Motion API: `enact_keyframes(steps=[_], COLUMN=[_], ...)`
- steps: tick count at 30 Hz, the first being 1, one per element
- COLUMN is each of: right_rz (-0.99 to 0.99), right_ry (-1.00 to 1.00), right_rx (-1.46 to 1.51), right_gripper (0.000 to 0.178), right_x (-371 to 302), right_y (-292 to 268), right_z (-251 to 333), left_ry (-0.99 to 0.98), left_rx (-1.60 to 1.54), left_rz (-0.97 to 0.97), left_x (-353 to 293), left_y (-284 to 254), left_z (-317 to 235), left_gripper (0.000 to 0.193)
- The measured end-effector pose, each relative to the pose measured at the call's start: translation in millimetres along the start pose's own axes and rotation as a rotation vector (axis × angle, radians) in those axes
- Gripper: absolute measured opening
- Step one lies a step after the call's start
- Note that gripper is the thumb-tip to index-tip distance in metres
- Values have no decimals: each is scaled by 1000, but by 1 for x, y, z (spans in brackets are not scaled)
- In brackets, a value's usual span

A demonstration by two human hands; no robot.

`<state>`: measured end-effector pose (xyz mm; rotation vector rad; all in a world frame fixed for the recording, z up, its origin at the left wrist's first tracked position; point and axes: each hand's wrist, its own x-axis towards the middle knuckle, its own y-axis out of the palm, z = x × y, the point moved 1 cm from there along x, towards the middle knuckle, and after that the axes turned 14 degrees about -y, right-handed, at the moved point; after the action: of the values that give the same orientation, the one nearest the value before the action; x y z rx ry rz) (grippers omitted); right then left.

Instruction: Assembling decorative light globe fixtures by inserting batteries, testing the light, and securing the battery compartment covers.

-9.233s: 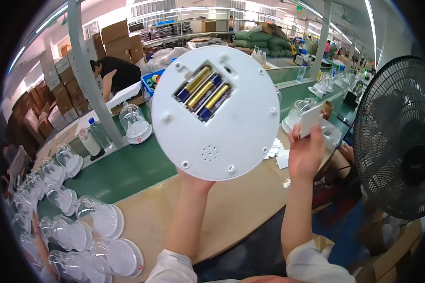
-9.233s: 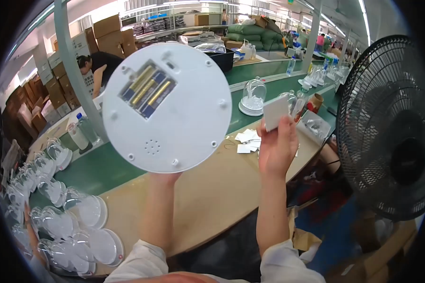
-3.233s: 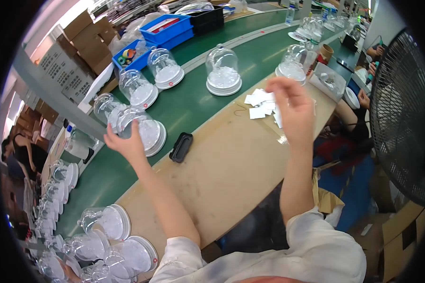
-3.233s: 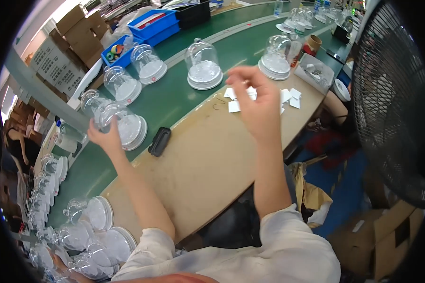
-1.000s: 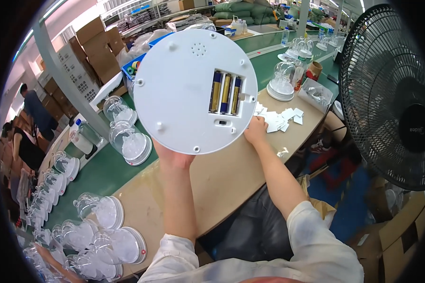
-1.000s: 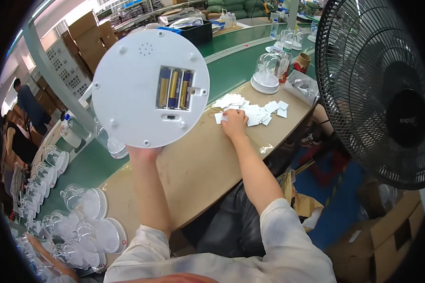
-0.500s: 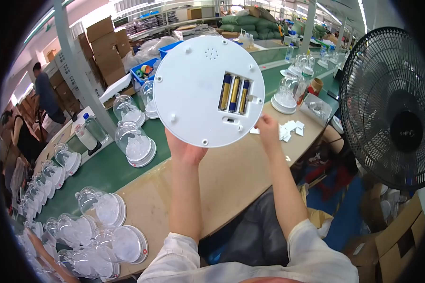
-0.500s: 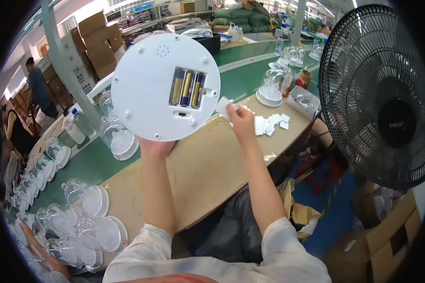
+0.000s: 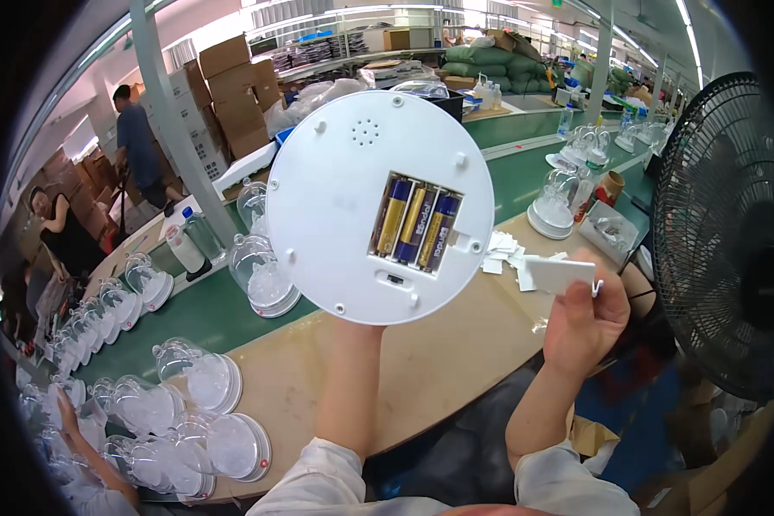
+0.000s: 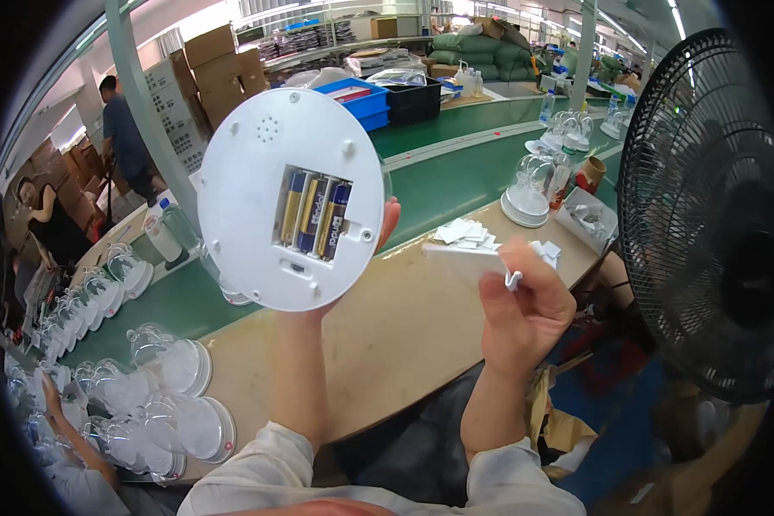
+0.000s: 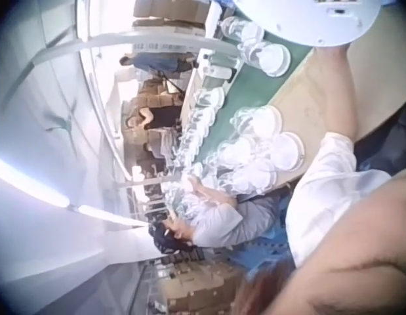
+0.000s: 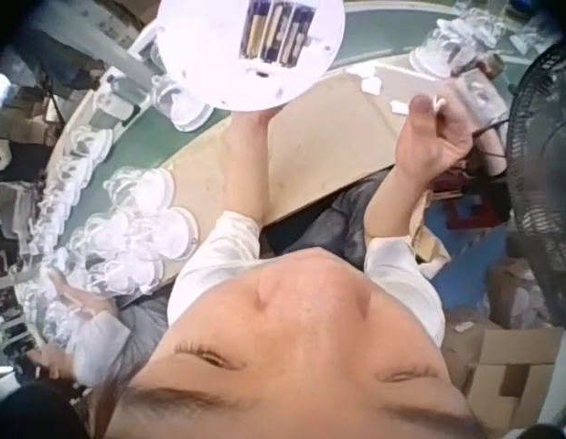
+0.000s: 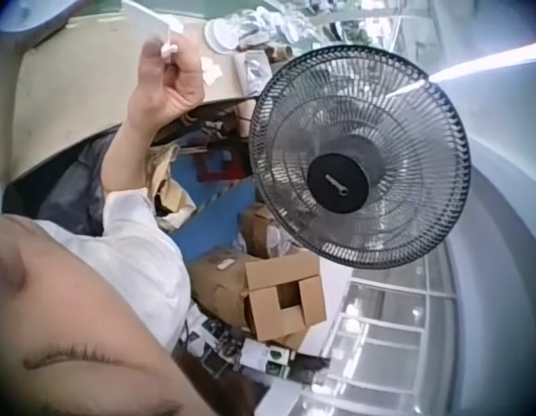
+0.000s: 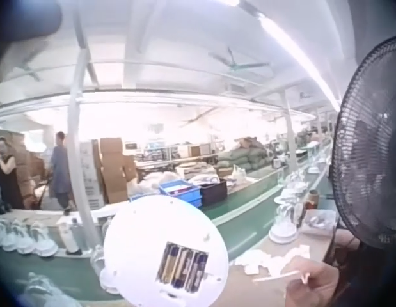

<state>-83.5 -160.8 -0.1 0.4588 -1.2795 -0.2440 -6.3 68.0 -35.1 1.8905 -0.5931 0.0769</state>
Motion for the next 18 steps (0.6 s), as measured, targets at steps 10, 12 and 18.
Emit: enact_keyframes(steps=[10, 12, 18], right_rz=[250, 281, 235], right_ry=[9, -14, 249], right_rx=[251, 272, 5], right_gripper=[33, 28, 40], right_x=[-7, -12, -6], right_y=[-13, -15, 0], right_z=[2, -3, 8], left_ry=[133, 175, 228], left_rx=[212, 281, 383], left_rz=[72, 80, 28], left_x=[-2, -2, -6], left_y=[-23, -30, -30], left_z=[10, 10, 1], left_gripper=[58, 57, 56])
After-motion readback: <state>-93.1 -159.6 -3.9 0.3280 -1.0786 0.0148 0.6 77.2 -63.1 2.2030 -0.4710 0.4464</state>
